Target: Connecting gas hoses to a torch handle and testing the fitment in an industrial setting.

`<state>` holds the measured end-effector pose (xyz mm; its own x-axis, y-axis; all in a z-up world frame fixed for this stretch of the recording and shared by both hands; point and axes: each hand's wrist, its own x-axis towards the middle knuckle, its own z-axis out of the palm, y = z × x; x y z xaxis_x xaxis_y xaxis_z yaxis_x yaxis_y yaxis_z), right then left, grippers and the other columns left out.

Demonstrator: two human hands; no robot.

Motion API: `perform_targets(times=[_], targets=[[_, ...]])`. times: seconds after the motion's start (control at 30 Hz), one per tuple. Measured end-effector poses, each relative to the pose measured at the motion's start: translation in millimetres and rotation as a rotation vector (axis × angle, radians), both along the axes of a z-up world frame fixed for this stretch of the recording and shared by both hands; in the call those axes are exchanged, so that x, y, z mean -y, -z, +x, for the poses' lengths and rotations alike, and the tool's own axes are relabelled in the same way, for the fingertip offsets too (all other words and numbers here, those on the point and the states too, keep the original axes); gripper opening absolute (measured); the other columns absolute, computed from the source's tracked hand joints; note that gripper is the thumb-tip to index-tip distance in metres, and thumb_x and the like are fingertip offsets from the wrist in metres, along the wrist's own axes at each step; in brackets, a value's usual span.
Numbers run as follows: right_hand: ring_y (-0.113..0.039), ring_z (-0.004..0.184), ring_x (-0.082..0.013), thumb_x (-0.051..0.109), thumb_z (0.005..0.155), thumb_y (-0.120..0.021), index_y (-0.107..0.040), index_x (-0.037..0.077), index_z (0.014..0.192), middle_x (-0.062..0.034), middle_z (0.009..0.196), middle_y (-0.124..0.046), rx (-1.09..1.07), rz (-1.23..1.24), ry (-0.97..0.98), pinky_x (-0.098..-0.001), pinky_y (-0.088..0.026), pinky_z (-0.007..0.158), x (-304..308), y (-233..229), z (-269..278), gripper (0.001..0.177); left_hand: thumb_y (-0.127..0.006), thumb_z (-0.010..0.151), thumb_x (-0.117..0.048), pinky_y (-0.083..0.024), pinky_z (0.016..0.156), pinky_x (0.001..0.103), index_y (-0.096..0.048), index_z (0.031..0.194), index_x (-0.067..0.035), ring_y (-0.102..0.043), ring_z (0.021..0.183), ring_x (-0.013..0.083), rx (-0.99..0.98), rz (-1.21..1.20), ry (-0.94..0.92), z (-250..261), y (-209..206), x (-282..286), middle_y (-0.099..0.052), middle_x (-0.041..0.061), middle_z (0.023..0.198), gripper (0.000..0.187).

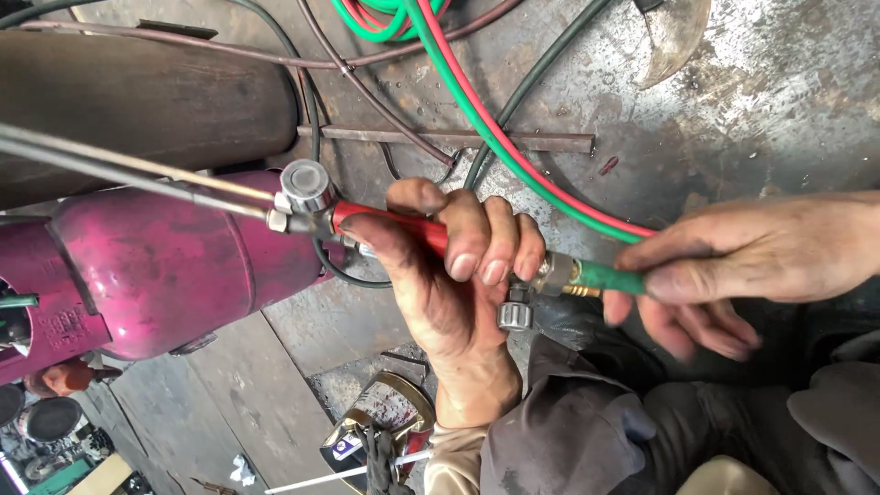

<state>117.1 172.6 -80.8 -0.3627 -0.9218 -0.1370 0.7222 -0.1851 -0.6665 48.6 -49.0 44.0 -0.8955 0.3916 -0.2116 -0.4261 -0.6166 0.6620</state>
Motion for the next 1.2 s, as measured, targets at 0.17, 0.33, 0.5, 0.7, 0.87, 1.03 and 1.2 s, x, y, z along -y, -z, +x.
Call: perform_targets(times=[0.17, 0.33, 0.5, 0.7, 0.87, 1.03, 1.2], targets=[[-0.059, 0.057, -0.0112, 0.04, 0.105, -0.055, -0.06, 0.003, 0.126, -0.0061, 0.078, -0.071, 0.189, -0.169, -0.141, -0.0262, -0.048, 0.051, 7.9, -8.1, 18.9, 0.043, -0.047, 0.105, -0.057, -0.047, 0.06, 0.037, -0.062, 0.125, -0.008, -0.049, 0.058, 0.017, -0.069, 0.086, 0.158, -10.1, -13.0, -9.5, -0.048, 0.001, 0.067, 0.055], [-0.05, 0.062, -0.0086, 0.044, 0.105, -0.059, -0.07, -0.001, 0.115, -0.0024, 0.075, -0.062, 0.123, -0.263, -0.103, -0.0242, -0.041, 0.056, 16.2, -26.7, 22.6, 0.047, -0.048, 0.11, -0.04, -0.056, 0.058, 0.042, -0.058, 0.127, -0.001, -0.059, 0.059, 0.0227, -0.38, 0.401, 0.505, -35.1, -7.6, -27.3, -0.058, 0.007, 0.069, 0.044], [-0.053, 0.061, -0.0104, 0.042, 0.104, -0.061, -0.068, -0.002, 0.118, -0.0047, 0.076, -0.066, 0.177, -0.264, -0.062, -0.0259, -0.045, 0.056, 19.3, -28.8, 24.9, 0.047, -0.049, 0.112, -0.036, -0.049, 0.049, 0.034, -0.057, 0.109, -0.002, -0.051, 0.046, 0.0153, -0.327, 0.45, 0.277, -0.6, 2.4, -32.8, -0.054, 0.003, 0.061, 0.035], [-0.071, 0.078, -0.0139, 0.041, 0.103, -0.059, -0.059, -0.002, 0.13, -0.008, 0.095, -0.073, 0.232, -0.402, -0.005, -0.0301, -0.058, 0.07, 14.3, -56.3, 3.9, 0.051, -0.049, 0.112, -0.039, -0.044, 0.048, 0.034, -0.049, 0.103, -0.006, -0.043, 0.046, 0.0134, -0.165, 0.431, 0.342, 4.4, 11.3, -37.2, -0.043, 0.001, 0.059, 0.033], [-0.072, 0.077, -0.0131, 0.036, 0.103, -0.061, -0.068, 0.0, 0.114, -0.0051, 0.091, -0.075, 0.109, -0.135, 0.052, -0.0299, -0.059, 0.069, 15.5, -36.7, 39.3, 0.039, -0.053, 0.115, -0.04, -0.041, 0.047, 0.032, -0.047, 0.1, -0.008, -0.039, 0.046, 0.0123, -0.069, 0.224, 0.356, 16.1, -0.2, -30.1, -0.04, 0.001, 0.059, 0.036], [-0.063, 0.069, -0.012, 0.033, 0.101, -0.063, -0.073, 0.006, 0.11, -0.0019, 0.08, -0.071, -0.038, 0.219, 0.288, -0.0285, -0.056, 0.062, 13.9, -26.6, 60.0, 0.03, -0.053, 0.116, -0.036, -0.041, 0.048, 0.035, -0.045, 0.1, -0.006, -0.037, 0.047, 0.0128, -0.109, 0.081, 0.298, 18.2, 2.2, -35.8, -0.039, 0.003, 0.058, 0.035], [-0.063, 0.067, -0.0122, 0.028, 0.1, -0.067, -0.076, 0.003, 0.112, -0.0014, 0.078, -0.068, -0.267, 0.389, 0.671, -0.0268, -0.053, 0.058, 16.3, -24.4, 58.9, 0.028, -0.051, 0.116, -0.032, -0.043, 0.051, 0.037, -0.039, 0.098, -0.005, -0.037, 0.05, 0.0153, -0.161, -0.14, 0.196, 7.5, -5.7, -47.8, -0.038, 0.007, 0.063, 0.034]])
